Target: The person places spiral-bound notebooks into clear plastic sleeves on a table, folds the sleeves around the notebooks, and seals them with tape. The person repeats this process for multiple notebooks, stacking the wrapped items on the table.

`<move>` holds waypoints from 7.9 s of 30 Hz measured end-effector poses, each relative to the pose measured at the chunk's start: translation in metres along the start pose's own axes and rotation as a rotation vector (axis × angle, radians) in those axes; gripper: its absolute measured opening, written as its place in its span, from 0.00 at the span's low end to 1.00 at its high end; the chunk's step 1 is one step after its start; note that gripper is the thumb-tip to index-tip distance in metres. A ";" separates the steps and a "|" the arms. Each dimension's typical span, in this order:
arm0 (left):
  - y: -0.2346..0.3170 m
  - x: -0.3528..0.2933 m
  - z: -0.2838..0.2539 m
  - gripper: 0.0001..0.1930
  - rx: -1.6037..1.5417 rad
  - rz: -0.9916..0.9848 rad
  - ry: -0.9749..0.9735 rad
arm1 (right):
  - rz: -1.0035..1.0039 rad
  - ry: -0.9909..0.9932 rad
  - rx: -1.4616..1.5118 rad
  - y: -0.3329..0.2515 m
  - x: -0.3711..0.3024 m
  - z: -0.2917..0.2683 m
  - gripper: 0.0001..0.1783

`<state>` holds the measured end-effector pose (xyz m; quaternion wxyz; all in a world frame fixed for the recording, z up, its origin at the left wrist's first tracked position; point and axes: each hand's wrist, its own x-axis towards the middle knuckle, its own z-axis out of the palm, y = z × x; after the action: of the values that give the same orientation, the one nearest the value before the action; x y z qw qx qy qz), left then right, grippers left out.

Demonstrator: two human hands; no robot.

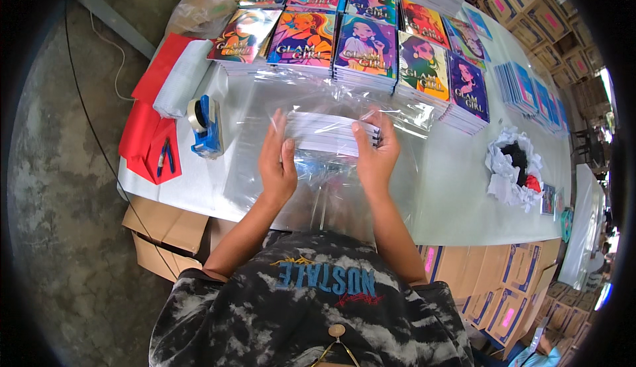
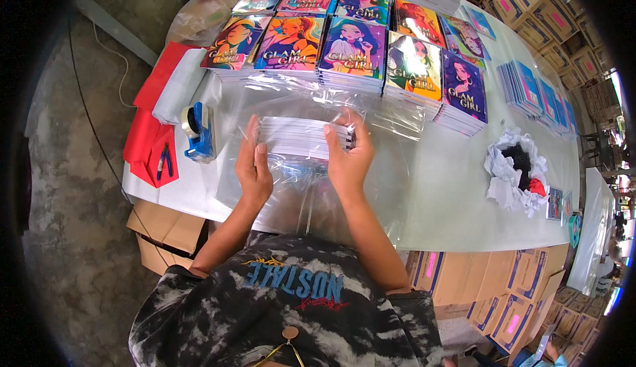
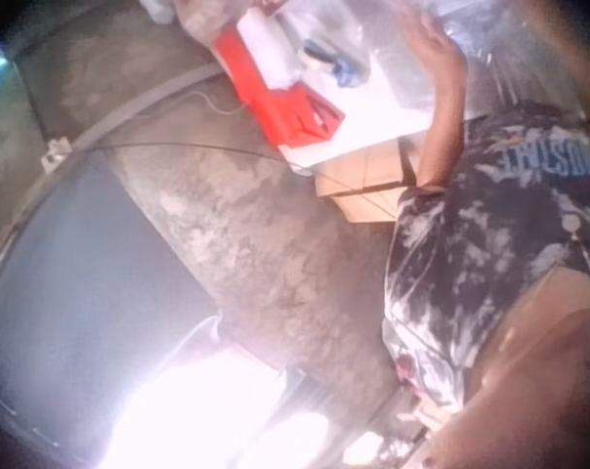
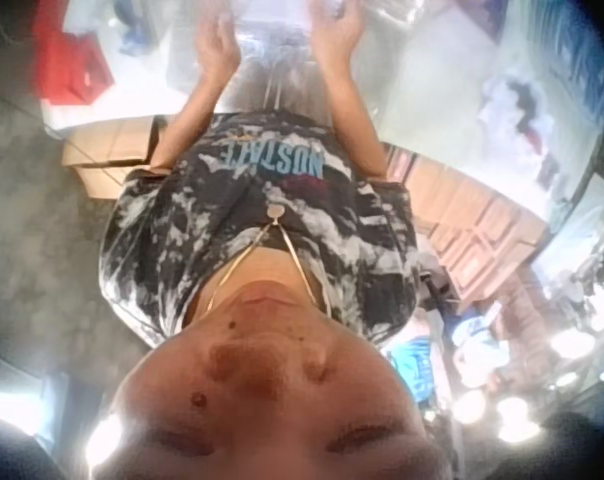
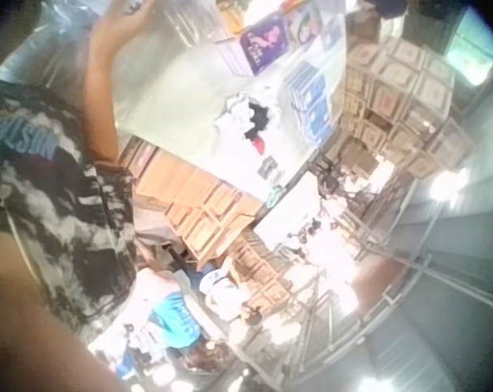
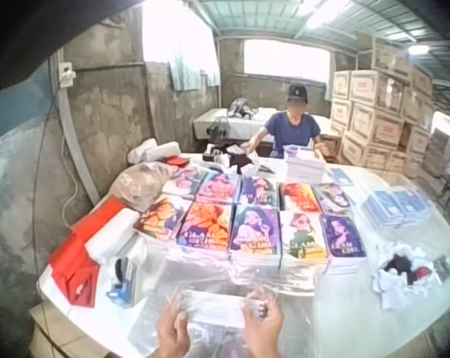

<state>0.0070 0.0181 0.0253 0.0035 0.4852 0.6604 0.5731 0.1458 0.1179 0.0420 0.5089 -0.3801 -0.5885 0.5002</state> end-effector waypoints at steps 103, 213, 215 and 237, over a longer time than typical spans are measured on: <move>-0.010 0.062 -0.032 0.17 -0.131 0.191 -0.253 | -0.351 -0.483 -0.303 -0.024 0.040 -0.002 0.14; -0.010 -0.014 -0.011 0.29 -1.061 -1.455 -0.554 | -0.705 -0.695 -0.912 -0.039 -0.048 -0.060 0.23; 0.004 -0.023 0.001 0.29 -0.952 -1.366 -0.645 | -0.698 -0.609 -0.883 -0.034 -0.055 -0.100 0.19; -0.014 -0.060 0.192 0.23 0.443 0.223 -0.803 | -0.364 -0.128 -1.383 -0.010 -0.112 -0.300 0.28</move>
<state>0.1368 0.1260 -0.0844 0.0932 0.7255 0.6571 0.1822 0.4620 0.0693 0.0216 0.1914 -0.4814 -0.8533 -0.0586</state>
